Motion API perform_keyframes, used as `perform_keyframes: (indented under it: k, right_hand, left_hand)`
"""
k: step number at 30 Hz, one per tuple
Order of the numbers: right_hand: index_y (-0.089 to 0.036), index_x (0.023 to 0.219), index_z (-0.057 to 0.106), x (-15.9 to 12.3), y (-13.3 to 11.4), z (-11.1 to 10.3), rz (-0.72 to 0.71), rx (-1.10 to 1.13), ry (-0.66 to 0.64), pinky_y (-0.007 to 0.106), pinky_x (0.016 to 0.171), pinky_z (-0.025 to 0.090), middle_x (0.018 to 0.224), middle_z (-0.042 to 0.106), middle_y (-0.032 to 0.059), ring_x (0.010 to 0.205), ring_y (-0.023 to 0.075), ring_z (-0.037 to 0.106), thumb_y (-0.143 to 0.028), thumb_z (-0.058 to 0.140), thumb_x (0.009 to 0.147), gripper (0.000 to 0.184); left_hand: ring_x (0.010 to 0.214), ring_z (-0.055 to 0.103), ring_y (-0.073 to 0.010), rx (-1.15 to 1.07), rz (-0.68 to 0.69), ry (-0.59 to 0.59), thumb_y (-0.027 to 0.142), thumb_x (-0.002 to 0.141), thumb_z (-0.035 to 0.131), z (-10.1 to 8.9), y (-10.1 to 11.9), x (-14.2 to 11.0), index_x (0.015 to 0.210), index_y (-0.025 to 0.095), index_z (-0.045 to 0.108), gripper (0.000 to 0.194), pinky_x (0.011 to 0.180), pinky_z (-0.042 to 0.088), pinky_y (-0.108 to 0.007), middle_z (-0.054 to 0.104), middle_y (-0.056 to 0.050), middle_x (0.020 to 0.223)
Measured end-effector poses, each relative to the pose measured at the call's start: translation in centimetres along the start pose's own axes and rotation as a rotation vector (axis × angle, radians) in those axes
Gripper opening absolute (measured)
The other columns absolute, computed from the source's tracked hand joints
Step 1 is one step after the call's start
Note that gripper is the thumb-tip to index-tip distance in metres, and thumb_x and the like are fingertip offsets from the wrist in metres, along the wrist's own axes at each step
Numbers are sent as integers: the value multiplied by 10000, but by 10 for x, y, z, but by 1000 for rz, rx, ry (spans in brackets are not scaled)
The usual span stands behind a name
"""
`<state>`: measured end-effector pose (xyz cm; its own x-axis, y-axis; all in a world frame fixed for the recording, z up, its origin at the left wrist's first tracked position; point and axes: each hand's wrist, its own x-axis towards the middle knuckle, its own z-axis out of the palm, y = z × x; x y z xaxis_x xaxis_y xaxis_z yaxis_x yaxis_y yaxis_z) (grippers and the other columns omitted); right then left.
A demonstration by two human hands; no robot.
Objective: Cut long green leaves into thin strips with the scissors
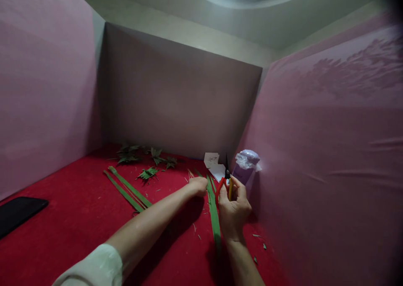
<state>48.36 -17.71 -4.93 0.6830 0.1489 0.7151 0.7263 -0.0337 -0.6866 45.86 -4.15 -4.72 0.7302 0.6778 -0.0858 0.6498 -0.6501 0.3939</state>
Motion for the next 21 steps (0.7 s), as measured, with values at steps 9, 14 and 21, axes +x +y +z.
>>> perform_keyframes:
  k: [9,14,21]
  right_hand:
    - [-184,941,607,-11,8,10,-68,-504,-560,255,545,397,718,689,80,653,223,649,-309,477,790,235]
    - [-191,801,645,-25,6,16,-172,-648,-740,253,565,396,757,691,95,714,222,652,-258,486,782,173]
    - [-171,645,667,-28,4,12,-213,-662,-777,286,575,420,729,651,106,681,247,629,-279,590,696,142]
  left_hand:
    - [880,613,-237,37,-126,156,208,680,561,-33,-69,3,819,115,635,182,672,440,-248,652,-158,917]
    - [856,619,-228,-18,-163,217,258,728,528,-23,-75,-4,840,128,627,198,669,434,-254,653,-152,920]
    - [968,571,-206,-86,-79,309,289,763,480,-17,-63,-47,921,206,601,215,764,403,-260,639,-87,1009]
